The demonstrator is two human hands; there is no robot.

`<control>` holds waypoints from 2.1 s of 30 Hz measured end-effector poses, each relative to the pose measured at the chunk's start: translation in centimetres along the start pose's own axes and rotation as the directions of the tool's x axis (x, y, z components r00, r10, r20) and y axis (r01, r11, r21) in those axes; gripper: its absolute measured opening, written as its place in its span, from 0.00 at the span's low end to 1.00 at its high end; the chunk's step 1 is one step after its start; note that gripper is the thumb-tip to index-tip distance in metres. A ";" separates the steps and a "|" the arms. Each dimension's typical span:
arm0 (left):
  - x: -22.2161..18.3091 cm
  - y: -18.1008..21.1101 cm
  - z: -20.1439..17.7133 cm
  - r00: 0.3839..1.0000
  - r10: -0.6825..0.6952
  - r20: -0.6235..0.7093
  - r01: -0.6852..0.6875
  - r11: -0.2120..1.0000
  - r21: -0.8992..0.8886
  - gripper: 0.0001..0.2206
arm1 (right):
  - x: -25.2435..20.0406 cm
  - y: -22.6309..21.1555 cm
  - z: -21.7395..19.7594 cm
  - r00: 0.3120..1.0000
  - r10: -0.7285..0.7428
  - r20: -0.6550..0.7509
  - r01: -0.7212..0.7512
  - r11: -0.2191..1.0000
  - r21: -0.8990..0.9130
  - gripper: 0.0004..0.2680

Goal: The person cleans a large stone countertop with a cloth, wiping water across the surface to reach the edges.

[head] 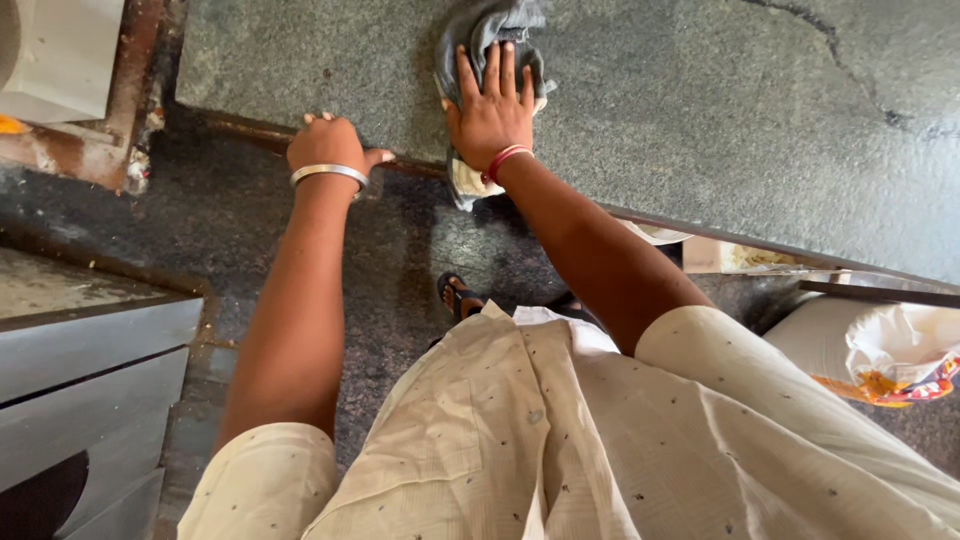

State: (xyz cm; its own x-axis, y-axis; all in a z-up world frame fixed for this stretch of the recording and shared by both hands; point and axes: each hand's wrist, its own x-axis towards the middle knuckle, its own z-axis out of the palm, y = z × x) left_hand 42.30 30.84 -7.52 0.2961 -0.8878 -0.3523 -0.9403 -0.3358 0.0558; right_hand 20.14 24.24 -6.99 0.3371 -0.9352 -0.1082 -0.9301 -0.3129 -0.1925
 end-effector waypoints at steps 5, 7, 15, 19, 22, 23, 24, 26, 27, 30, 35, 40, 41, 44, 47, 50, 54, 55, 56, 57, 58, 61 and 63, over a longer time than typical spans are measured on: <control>-0.3 0.5 -1.9 1.000 0.000 -0.009 -0.001 1.000 -0.031 0.32 | -3.5 6.3 -0.5 0.991 0.027 0.134 -0.042 0.993 0.110 0.26; -0.2 0.2 -2.1 0.997 -0.072 0.001 0.071 0.994 -0.082 0.34 | -7.0 11.7 -2.2 0.988 0.131 0.077 -0.135 0.989 0.060 0.28; 0.7 0.0 0.3 0.989 0.053 -0.136 -0.056 0.998 -0.018 0.33 | -10.5 29.9 -5.4 0.869 0.493 -0.041 -0.494 0.869 -0.025 0.24; 0.8 0.0 -0.1 0.997 0.003 0.083 -0.007 0.999 0.049 0.31 | -7.4 28.4 -4.0 0.698 0.711 -0.081 -0.708 0.703 0.072 0.26; 0.7 0.4 -1.3 0.999 0.044 -0.016 -0.044 0.999 0.032 0.28 | -5.1 22.3 -1.4 0.857 0.512 -0.062 -0.516 0.846 -0.138 0.26; 0.9 0.7 -1.8 0.998 0.060 -0.020 -0.059 0.998 0.030 0.28 | -3.9 19.4 -0.4 0.886 0.464 0.011 -0.460 0.881 -0.111 0.26; 1.3 0.7 -2.6 0.998 0.056 0.023 -0.056 0.998 0.041 0.29 | -3.2 15.7 0.9 0.914 0.404 0.028 -0.400 0.912 -0.091 0.25; 1.9 1.6 -4.1 0.997 0.065 0.034 -0.067 0.997 0.049 0.29 | -2.0 8.5 1.7 0.976 0.215 0.012 -0.210 0.963 -0.171 0.25; 2.2 2.1 -4.9 0.995 0.027 0.092 -0.034 0.997 0.073 0.30 | -2.2 5.5 1.5 0.992 0.100 0.078 -0.087 0.983 -0.159 0.25; 2.6 2.8 -6.2 0.985 -0.041 0.166 0.025 0.994 0.103 0.33 | -4.0 4.0 0.4 0.997 -0.065 -0.046 0.066 0.997 0.028 0.26; 1.7 3.0 -6.8 0.973 -0.077 0.215 0.056 0.993 0.106 0.35 | -7.3 19.0 1.4 0.976 0.190 -0.109 -0.183 0.981 0.070 0.23; 0.2 2.0 -6.4 0.989 -0.036 0.140 0.040 0.999 -0.031 0.31 | -14.3 37.6 -0.6 0.786 0.505 -0.357 -0.483 0.862 0.154 0.26; 0.2 1.8 -6.3 0.988 -0.052 0.144 0.057 0.998 -0.035 0.31 | -14.8 39.7 -1.6 0.690 0.696 -0.199 -0.675 0.718 0.170 0.26; 0.8 1.8 -5.8 0.986 -0.044 0.160 0.053 0.997 -0.048 0.29 | -13.8 41.6 -3.1 0.548 0.822 -0.155 -0.783 0.570 0.249 0.28; 1.2 1.4 -5.4 0.986 -0.022 0.165 0.029 0.999 -0.045 0.28 | -8.0 41.6 -5.4 0.349 0.937 -0.017 -0.895 0.339 0.289 0.30; 1.5 1.9 -5.5 0.962 -0.056 0.266 0.072 0.996 -0.049 0.26 | -1.4 40.4 -7.2 0.453 0.891 -0.030 -0.867 0.449 0.217 0.27; 2.1 2.4 -7.0 0.950 -0.077 0.303 0.079 0.997 0.005 0.26 | 9.4 33.2 -8.2 0.774 0.630 -0.071 -0.618 0.774 0.135 0.27; 2.6 2.7 -7.4 0.953 -0.072 0.295 0.065 0.997 0.034 0.26 | 12.4 30.0 -8.2 0.831 0.556 -0.032 -0.554 0.831 0.059 0.24; 3.4 3.2 -7.7 0.954 -0.078 0.291 0.070 0.997 0.036 0.26 | 14.9 26.4 -8.0 0.889 0.458 -0.016 -0.459 0.888 -0.018 0.22; 4.1 3.7 -7.7 0.944 -0.098 0.316 0.076 0.994 0.082 0.26 | 16.4 23.0 -7.9 0.936 0.349 0.047 -0.352 0.934 0.069 0.25; 4.3 4.2 -7.4 0.930 -0.116 0.350 0.074 0.989 0.130 0.27 | 17.3 19.8 -7.8 0.978 0.205 0.036 -0.208 0.975 0.073 0.27; 4.9 5.1 -6.6 0.947 -0.099 0.305 0.045 0.983 0.180 0.22 | 19.3 9.9 -6.8 0.998 -0.064 -0.005 0.064 0.995 -0.076 0.26; 5.1 5.1 -6.8 0.942 -0.088 0.324 0.029 0.983 0.184 0.24 | 17.6 5.6 -5.9 0.978 -0.154 0.142 0.176 0.971 -0.160 0.27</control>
State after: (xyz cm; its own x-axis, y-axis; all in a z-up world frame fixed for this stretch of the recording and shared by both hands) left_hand 40.13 22.48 -2.66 0.3076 -0.7047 -0.6394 -0.9461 -0.2978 -0.1269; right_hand 19.95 5.05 -4.20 0.4933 -0.8429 -0.2149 -0.8675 -0.4949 -0.0500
